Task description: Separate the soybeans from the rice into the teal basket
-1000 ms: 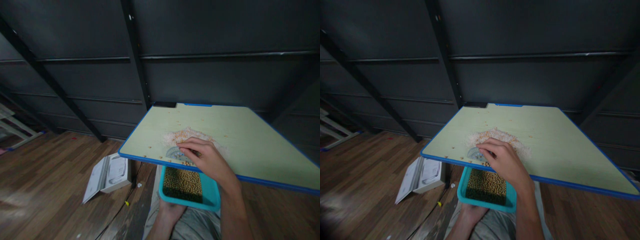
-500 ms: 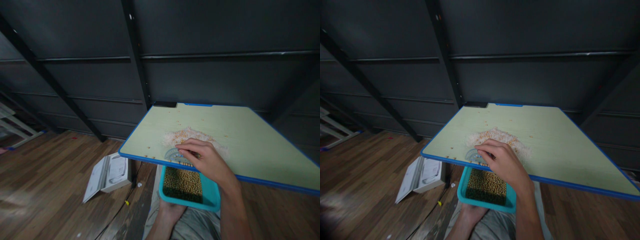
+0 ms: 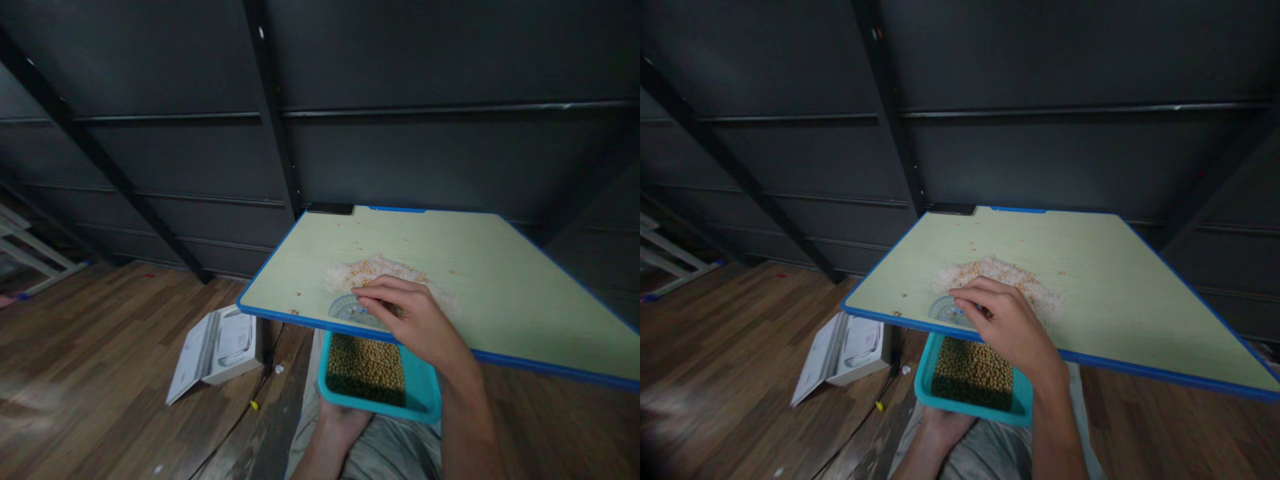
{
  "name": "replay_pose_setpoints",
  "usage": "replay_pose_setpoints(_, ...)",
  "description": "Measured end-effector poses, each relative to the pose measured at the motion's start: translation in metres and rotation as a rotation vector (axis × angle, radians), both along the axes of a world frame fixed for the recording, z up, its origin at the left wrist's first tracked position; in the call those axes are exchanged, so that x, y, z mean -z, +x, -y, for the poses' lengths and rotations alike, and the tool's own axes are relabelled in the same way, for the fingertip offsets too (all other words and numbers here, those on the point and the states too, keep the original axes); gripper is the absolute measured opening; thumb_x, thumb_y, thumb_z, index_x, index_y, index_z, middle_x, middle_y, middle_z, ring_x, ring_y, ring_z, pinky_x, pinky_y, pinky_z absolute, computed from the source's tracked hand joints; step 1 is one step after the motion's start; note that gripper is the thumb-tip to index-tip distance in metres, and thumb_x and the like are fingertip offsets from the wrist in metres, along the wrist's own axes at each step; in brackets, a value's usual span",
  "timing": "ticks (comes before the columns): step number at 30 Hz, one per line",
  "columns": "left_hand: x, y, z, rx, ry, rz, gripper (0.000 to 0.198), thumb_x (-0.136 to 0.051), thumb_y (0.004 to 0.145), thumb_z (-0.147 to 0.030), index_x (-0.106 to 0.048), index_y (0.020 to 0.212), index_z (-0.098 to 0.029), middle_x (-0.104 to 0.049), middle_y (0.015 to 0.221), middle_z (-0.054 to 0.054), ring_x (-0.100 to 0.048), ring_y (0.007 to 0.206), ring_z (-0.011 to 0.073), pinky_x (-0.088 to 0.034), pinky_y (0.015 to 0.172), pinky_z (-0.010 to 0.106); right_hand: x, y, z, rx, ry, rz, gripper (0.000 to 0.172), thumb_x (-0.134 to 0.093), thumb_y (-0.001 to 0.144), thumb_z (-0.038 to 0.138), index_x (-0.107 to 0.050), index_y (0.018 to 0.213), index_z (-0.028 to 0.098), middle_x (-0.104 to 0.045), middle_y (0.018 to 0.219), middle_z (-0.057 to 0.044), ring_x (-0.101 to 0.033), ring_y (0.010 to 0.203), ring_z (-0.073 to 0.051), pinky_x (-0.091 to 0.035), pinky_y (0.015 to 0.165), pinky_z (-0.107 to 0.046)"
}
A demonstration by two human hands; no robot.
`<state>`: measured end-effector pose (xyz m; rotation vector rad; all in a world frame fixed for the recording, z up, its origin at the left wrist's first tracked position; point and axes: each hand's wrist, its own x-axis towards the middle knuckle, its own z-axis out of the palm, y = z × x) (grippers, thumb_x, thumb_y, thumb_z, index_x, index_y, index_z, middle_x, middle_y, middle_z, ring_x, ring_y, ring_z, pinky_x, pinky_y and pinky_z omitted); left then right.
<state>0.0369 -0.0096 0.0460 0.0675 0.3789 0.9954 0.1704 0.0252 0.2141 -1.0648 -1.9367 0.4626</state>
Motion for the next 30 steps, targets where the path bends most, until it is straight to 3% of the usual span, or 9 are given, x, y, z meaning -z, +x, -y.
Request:
replay_pose_setpoints(13, -0.002, -0.004, 0.003, 0.03, 0.014, 0.066, 0.03, -0.052, 0.08, -0.026, -0.071, 0.102, -0.031, -0.075, 0.115, 0.004, -0.055, 0.125, 0.0305, -0.038, 0.109, 0.054, 0.009, -0.006, -0.01, 0.207, 0.122, -0.054, 0.024, -0.054, 0.094, 0.018, -0.071, 0.108, 0.026, -0.071, 0.106, -0.002, -0.065, 0.097, -0.018, -0.051, 0.088, -0.037)
replay_pose_setpoints(20, -0.007, -0.005, 0.003, 0.041, 0.022, 0.076, 0.03, -0.051, 0.081, -0.027, -0.071, 0.102, -0.03, -0.075, 0.114, 0.005, -0.056, 0.125, 0.0309, -0.038, 0.109, 0.055, 0.01, -0.003, -0.014, 0.217, 0.119, -0.03, 0.023, -0.054, 0.094, 0.018, -0.071, 0.107, 0.026, -0.072, 0.107, -0.003, -0.065, 0.098, -0.018, -0.051, 0.089, -0.037)
replay_pose_setpoints(30, -0.006, -0.005, 0.004, 0.064, 0.042, 0.06, 0.032, -0.049, 0.082, -0.027, -0.071, 0.105, -0.03, -0.076, 0.113, 0.004, -0.054, 0.127, 0.026, -0.04, 0.109, 0.047, 0.016, -0.006, -0.016, 0.181, 0.085, -0.023, 0.023, -0.057, 0.092, 0.017, -0.072, 0.107, 0.026, -0.072, 0.107, 0.0, -0.065, 0.098, -0.016, -0.05, 0.091, -0.033)
